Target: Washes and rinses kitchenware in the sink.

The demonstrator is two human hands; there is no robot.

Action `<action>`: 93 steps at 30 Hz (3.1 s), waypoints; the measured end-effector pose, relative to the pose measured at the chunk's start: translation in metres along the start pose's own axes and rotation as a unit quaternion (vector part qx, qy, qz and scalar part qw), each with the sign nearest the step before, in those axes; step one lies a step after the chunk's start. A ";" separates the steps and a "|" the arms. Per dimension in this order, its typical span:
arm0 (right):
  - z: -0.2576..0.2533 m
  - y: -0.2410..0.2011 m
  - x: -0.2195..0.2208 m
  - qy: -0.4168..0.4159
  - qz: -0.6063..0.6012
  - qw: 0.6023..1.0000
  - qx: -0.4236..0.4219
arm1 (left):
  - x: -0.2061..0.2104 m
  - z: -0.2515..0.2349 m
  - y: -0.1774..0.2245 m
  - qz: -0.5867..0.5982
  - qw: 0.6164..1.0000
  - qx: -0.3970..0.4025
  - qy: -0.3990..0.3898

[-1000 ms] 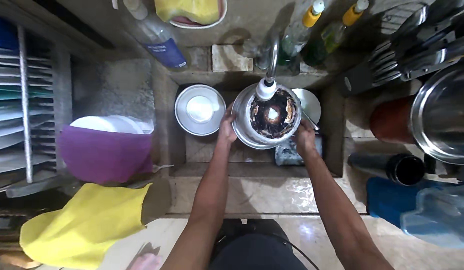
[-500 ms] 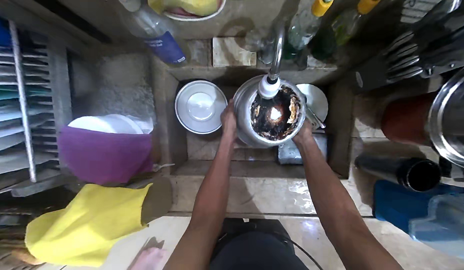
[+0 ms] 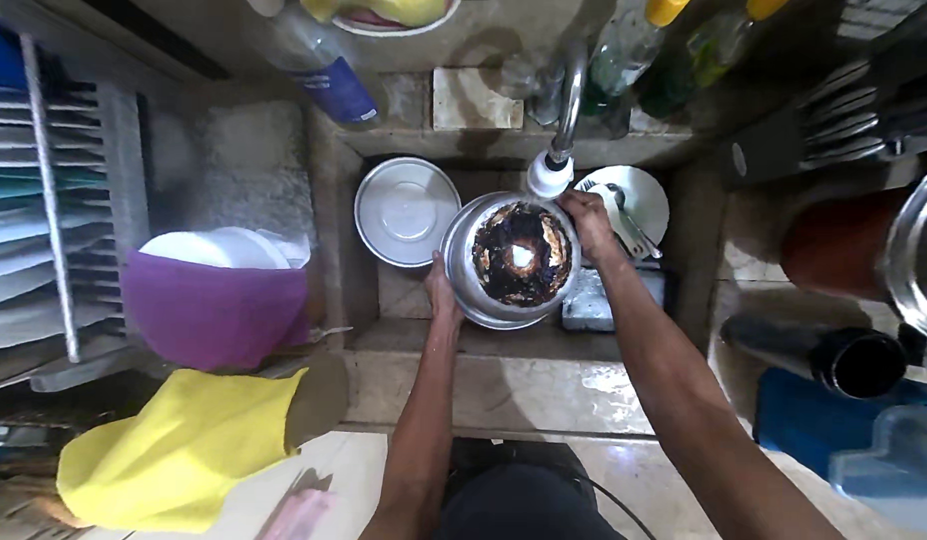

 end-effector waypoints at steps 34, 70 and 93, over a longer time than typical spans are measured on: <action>-0.013 -0.038 0.040 -0.039 0.048 0.997 0.041 | -0.015 0.032 0.008 0.180 0.981 0.062 0.019; 0.100 0.083 -0.092 0.177 -0.261 0.916 0.247 | 0.218 -0.011 0.042 -0.395 0.856 0.089 -0.321; 0.121 0.064 -0.062 0.359 -0.212 0.883 0.215 | 0.096 0.055 -0.014 -0.210 0.924 0.282 -0.149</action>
Point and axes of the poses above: each hand's wrist, its own z-axis away from the middle knuckle, its own x-axis out of the palm, y = z × x, the point moved 7 cm from there along -z, towards the middle knuckle, and after that the axes turned 14 degrees about z, right-handed, at the moved point
